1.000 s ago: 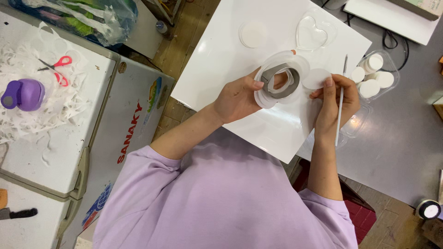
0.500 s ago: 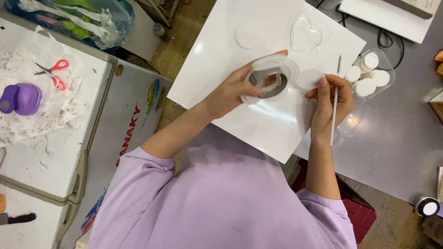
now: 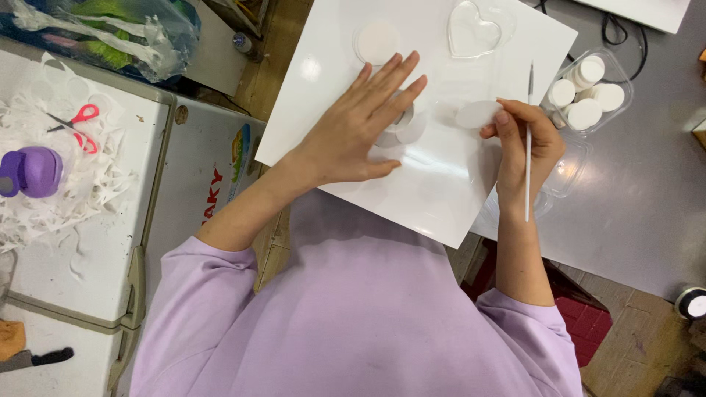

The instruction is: The person repeatedly applies a white substance from a small container onto circular white discs using a thin brush. The discs are placed into a cylindrical holder after each application.

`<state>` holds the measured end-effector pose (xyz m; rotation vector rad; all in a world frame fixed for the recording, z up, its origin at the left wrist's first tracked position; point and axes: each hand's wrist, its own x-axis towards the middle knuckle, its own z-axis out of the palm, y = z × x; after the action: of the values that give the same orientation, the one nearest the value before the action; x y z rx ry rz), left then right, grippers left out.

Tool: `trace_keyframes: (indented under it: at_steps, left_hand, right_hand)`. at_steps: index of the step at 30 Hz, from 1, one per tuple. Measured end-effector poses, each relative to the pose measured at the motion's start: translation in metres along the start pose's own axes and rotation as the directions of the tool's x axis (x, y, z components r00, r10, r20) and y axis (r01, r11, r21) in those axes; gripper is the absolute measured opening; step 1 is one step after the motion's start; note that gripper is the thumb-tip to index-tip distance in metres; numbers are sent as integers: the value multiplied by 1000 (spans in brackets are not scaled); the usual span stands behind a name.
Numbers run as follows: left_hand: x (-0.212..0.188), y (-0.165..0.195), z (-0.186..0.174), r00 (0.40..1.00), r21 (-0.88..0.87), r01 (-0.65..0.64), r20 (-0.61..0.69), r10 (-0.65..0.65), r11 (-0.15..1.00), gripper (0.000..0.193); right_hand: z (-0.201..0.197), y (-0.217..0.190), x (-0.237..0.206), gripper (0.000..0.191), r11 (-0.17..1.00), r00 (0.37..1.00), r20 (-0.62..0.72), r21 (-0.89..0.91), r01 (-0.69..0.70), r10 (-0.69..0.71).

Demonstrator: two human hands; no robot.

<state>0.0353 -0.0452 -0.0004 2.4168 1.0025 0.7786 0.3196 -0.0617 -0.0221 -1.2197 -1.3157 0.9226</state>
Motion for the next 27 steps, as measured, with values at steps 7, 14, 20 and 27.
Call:
trace_keyframes:
  at_steps: [7, 14, 20, 27]
  left_hand:
    - [4, -15, -5, 999, 8, 12, -33, -12, 1000, 78]
    - [7, -1, 0, 977, 78, 4, -213, 13, 997, 49]
    - [-19, 27, 17, 863, 2, 354, -387, -326, 935, 20]
    - [-15, 36, 42, 814, -88, 353, -461, -352, 931, 8]
  right_hand:
    - [14, -16, -11, 14, 996, 995, 58, 48, -78, 76]
    - [33, -31, -12, 25, 982, 977, 110, 32, -185, 180]
    - [46, -33, -15, 29, 970, 955, 184, 25, -242, 233]
    - [44, -19, -16, 12, 981, 969, 155, -33, -191, 194]
